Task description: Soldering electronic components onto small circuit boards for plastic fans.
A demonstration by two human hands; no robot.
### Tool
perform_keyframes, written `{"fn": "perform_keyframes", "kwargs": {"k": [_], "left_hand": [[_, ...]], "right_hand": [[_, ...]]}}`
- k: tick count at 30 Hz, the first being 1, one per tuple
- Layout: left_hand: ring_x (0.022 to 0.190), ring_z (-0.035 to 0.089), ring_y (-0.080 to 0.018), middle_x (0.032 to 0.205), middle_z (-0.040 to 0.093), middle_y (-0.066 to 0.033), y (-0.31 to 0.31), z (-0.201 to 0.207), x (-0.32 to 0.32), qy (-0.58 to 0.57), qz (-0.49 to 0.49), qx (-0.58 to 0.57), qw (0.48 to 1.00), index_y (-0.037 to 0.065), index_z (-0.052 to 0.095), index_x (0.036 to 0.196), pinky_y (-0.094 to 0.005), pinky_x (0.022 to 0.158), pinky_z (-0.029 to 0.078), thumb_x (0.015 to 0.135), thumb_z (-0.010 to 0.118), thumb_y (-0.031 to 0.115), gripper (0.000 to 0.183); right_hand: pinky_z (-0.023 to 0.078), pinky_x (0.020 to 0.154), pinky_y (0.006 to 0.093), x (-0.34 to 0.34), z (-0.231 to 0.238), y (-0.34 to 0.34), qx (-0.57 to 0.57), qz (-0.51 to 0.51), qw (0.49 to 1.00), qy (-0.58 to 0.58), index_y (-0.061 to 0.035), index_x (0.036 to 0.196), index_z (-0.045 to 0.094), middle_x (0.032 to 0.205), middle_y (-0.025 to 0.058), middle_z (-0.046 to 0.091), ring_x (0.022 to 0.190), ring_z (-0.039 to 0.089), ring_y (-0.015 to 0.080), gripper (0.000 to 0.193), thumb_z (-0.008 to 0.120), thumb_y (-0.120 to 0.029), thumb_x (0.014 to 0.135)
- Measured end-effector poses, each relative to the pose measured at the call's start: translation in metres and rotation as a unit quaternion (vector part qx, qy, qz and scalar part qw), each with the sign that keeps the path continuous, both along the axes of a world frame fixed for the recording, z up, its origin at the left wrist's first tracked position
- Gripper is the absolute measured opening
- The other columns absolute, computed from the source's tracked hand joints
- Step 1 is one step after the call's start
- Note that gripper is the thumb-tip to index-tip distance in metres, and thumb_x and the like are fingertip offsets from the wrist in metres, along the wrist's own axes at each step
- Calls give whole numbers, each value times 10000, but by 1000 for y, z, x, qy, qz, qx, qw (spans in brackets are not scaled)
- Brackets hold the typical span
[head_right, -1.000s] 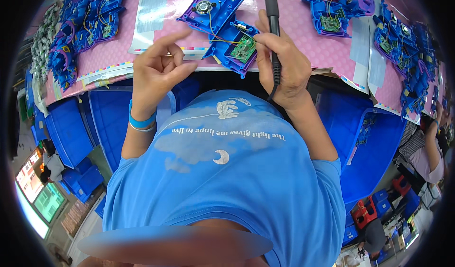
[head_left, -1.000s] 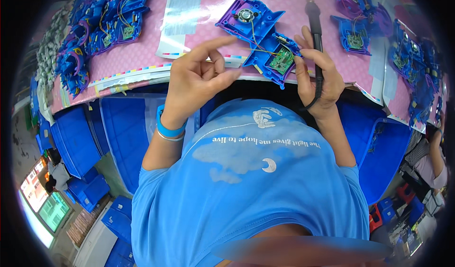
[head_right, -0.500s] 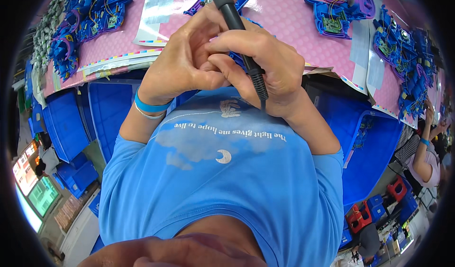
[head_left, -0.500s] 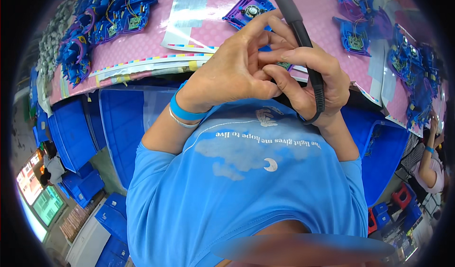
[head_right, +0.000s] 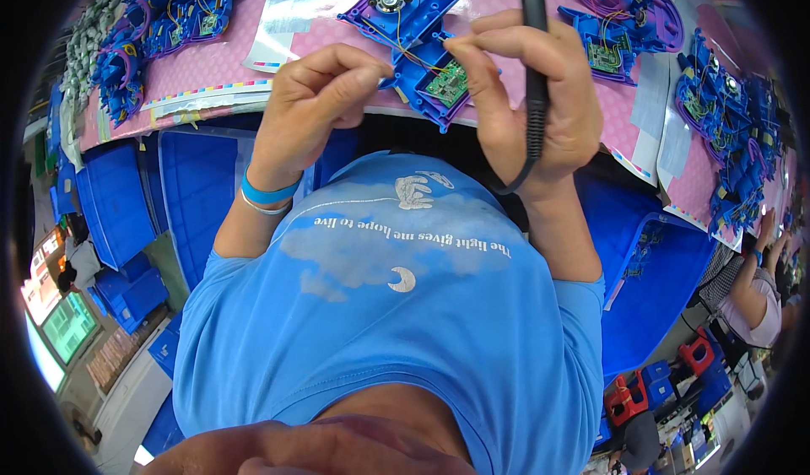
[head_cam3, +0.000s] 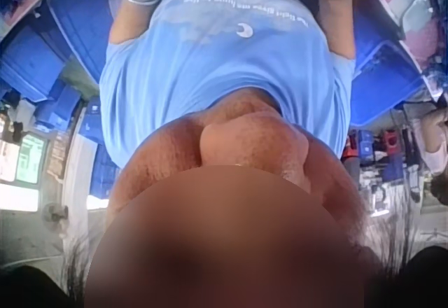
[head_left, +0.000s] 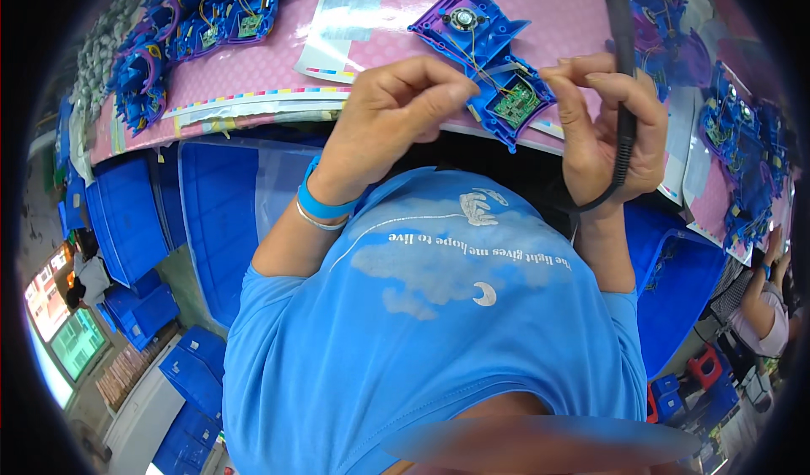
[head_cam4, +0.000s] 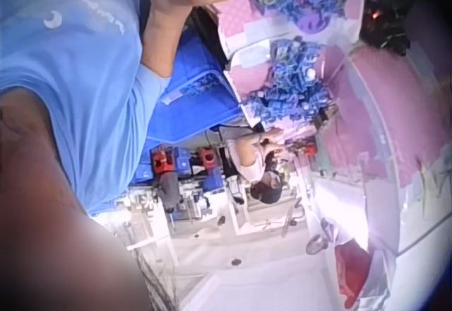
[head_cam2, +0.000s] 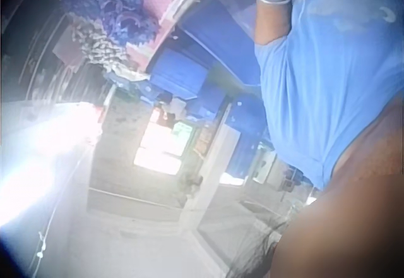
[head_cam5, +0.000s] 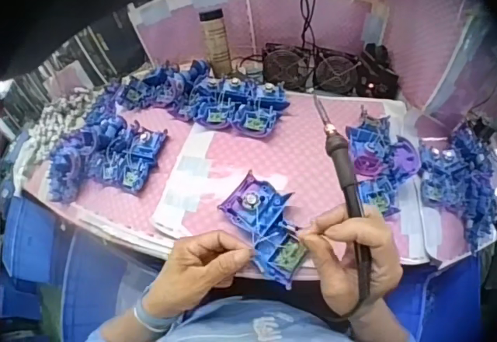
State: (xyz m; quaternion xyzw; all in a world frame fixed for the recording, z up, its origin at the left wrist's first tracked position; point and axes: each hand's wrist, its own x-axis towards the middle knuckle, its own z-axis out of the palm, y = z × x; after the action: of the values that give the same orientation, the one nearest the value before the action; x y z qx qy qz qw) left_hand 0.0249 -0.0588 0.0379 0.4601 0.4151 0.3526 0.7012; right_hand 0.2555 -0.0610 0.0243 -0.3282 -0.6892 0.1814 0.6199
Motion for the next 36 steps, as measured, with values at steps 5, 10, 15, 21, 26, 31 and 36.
{"fn": "perform_keyframes", "kwargs": {"k": [5, 10, 15, 21, 26, 31, 36], "left_hand": [[643, 578, -32, 755, 674, 8, 1, -11, 0, 123, 200, 224, 946, 11, 742, 951, -210, 509, 444, 923, 763, 117, 112], [584, 593, -81, 741, 681, -44, 12, -19, -1, 294, 204, 425, 832, 16, 723, 908, -244, 502, 458, 875, 748, 31, 44], [556, 601, -129, 742, 674, -64, 13, -24, 4, 329, 201, 465, 797, 33, 707, 869, -263, 495, 460, 834, 738, -13, 65], [571, 621, -152, 759, 676, -67, 15, -27, 3, 357, 189, 473, 783, 36, 714, 877, -276, 501, 475, 825, 750, -3, 74], [599, 655, -193, 767, 682, -70, 16, -29, 3, 353, 185, 485, 778, 34, 721, 878, -291, 526, 508, 826, 762, 16, 68], [608, 661, -196, 779, 685, -73, 17, -30, 3, 357, 180, 481, 780, 31, 720, 889, -289, 535, 516, 833, 760, 19, 70], [618, 668, -198, 792, 686, -74, 16, -30, 3, 355, 177, 489, 777, 28, 717, 901, -290, 541, 523, 836, 760, 23, 78]], "right_hand": [[546, 723, 313, 16, 9, -11, 21, -48, 997, -63, 60, 1100, 615, 891, 191, 676, 760, 663, 222, 235, 669, 96, 874], [469, 615, 305, 17, 15, -31, -44, -11, 996, -71, 86, 1055, 658, 732, 156, 650, 661, 598, 196, 200, 563, -25, 918], [467, 511, 310, 25, 11, -40, -89, 36, 995, -28, 78, 969, 701, 684, 142, 669, 541, 622, 229, 226, 640, 13, 762], [447, 549, 289, 25, 12, -41, -94, 24, 992, -81, 53, 991, 700, 673, 116, 633, 556, 591, 185, 265, 637, -189, 903], [444, 532, 293, 23, 13, -40, -101, 25, 991, -88, 54, 979, 699, 666, 111, 632, 544, 585, 178, 260, 636, -185, 901], [484, 534, 322, 24, 12, -36, -111, 38, 991, -67, 49, 921, 719, 717, 144, 690, 569, 640, 244, 191, 663, -41, 762], [478, 528, 317, 23, 11, -33, -104, 56, 991, -60, 50, 932, 719, 721, 147, 689, 561, 631, 236, 197, 668, -54, 773]]}}
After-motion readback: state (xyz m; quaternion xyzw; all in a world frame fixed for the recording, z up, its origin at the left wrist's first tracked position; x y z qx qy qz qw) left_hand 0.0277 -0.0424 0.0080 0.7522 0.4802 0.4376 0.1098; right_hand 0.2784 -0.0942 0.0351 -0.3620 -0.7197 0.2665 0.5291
